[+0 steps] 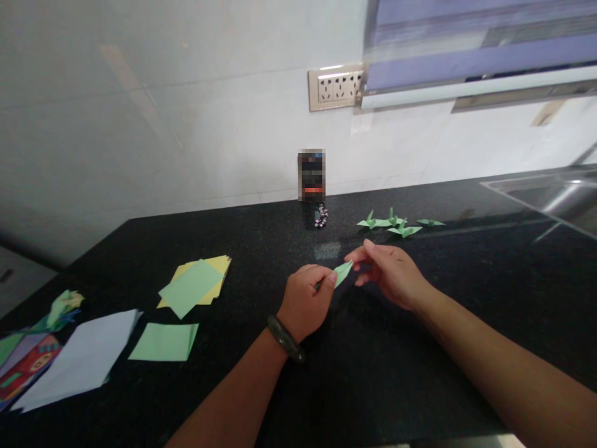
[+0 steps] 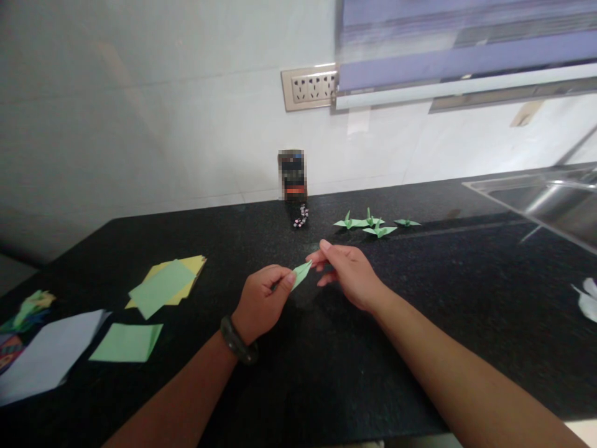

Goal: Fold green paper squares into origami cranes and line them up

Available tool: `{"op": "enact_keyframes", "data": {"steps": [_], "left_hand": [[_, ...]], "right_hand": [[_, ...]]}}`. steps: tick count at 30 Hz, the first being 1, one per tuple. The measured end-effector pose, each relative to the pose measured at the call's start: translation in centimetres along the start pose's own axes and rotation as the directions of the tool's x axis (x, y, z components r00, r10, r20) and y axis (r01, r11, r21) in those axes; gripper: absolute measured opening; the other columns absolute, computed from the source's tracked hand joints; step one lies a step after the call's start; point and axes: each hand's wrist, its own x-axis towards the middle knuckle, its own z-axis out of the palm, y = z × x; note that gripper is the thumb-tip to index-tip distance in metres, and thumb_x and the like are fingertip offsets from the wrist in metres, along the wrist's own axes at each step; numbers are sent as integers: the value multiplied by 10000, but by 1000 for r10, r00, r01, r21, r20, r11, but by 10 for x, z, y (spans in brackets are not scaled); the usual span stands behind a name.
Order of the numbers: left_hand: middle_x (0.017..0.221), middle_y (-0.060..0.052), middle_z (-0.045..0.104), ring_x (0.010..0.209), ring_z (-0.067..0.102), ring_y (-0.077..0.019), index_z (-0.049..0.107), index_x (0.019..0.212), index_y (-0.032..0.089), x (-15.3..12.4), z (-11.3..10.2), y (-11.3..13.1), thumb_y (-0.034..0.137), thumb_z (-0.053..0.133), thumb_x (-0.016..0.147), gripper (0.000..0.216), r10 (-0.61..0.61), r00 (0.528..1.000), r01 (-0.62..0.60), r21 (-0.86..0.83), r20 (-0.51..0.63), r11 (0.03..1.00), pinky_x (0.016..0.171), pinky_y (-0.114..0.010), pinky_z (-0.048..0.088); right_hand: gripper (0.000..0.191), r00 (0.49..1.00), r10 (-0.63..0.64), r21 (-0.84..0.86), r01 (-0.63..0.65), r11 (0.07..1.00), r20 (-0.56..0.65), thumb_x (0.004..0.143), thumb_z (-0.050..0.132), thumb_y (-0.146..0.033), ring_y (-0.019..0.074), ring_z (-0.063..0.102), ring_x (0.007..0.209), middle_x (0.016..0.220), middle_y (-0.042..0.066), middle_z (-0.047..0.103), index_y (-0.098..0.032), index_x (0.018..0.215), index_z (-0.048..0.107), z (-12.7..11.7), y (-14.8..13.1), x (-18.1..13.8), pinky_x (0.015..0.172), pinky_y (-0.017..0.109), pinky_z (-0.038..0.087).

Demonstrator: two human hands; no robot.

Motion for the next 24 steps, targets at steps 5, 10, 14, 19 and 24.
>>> {"op": "enact_keyframes", "data": {"steps": [5, 10, 14, 19, 24], "left_hand": [[632, -16, 588, 622, 523, -120, 594, 662, 157, -1, 2, 1, 264, 439, 837, 257, 14, 1000, -14, -29, -5, 999, 579, -236, 393], [632, -11, 590, 606, 518, -110, 594, 663, 155, -2, 3, 2, 269, 444, 836, 256, 3, 1000, -3, -72, 6, 997, 571, -227, 390], [600, 5, 571, 569, 497, -100, 602, 655, 160, -2, 4, 3, 291, 447, 833, 270, -36, 999, 39, -110, 26, 993, 548, -221, 379], [571, 17, 532, 543, 473, -95, 596, 644, 155, -3, 5, 3, 311, 452, 823, 277, -125, 991, 132, -169, 54, 977, 512, -211, 364], [549, 20, 502, 531, 454, -94, 580, 616, 150, -3, 5, 2, 329, 445, 822, 303, -188, 980, 199, -189, 71, 962, 497, -211, 350]], "right_hand": [[235, 996, -12, -128, 24, 992, 93, 628, 707, -364, 93, 485, 572, 662, 6, 580, -149, 698, 644, 7, 2, -5, 461, 199, 418], [213, 994, -78, -139, 88, 986, 74, 654, 690, -339, 86, 466, 543, 631, -1, 554, -147, 610, 608, 12, 4, -9, 475, 215, 393], [248, 992, -120, -142, 122, 982, 26, 677, 666, -362, 92, 471, 530, 614, -3, 543, -155, 561, 591, 14, 7, -11, 482, 230, 388], [318, 988, -82, -82, 72, 994, -133, 703, 620, -431, 99, 461, 483, 539, 2, 517, -161, 540, 586, 11, 5, -5, 456, 236, 404], [396, 975, -5, 6, 6, 1000, -222, 684, 590, -539, 92, 450, 482, 583, 24, 547, -148, 648, 642, 8, 2, -2, 392, 208, 394]]}}
